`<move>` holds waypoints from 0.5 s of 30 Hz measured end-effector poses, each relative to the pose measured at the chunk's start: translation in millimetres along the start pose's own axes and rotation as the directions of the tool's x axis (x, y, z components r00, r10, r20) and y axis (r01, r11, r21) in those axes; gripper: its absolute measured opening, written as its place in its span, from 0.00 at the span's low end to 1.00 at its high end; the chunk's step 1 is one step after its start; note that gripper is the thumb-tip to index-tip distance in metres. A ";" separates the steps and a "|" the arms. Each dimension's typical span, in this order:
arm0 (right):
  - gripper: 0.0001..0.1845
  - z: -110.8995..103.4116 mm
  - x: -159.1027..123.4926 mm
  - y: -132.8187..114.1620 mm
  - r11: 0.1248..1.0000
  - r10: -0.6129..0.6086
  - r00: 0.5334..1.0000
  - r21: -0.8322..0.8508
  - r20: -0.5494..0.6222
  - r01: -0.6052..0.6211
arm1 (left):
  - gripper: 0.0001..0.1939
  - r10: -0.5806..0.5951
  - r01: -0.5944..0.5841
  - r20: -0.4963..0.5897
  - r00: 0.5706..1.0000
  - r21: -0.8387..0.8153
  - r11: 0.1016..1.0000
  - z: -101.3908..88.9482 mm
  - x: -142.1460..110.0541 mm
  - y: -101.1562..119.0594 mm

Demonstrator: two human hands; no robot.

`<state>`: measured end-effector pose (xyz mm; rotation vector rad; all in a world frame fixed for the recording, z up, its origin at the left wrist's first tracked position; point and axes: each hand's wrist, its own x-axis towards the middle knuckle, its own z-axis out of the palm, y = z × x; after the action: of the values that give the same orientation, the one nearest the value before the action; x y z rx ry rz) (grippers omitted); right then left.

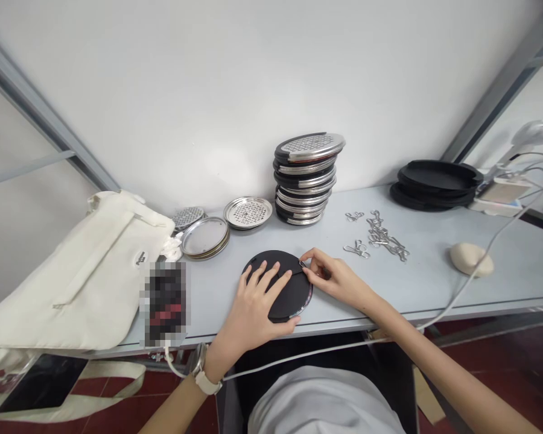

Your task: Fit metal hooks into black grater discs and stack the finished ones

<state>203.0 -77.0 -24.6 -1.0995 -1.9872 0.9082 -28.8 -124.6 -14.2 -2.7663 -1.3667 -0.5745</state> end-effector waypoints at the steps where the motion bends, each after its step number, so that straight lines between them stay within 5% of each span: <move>1: 0.12 0.0 0.0 0.4 1.000 -0.001 1.000 0.006 0.003 0.001 | 0.39 0.000 0.000 0.001 1.000 -0.001 1.000 -0.1 0.0 -0.1; 15: 0.16 -3.0 -0.3 -0.4 0.998 0.014 0.999 0.065 0.031 -0.016 | 0.39 -0.001 0.001 0.005 1.000 -0.002 1.000 -0.9 0.2 0.0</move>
<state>205.4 -76.7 -22.8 -1.0711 -1.9625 0.9958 -28.9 -124.6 -13.3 -2.7706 -1.3699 -0.5702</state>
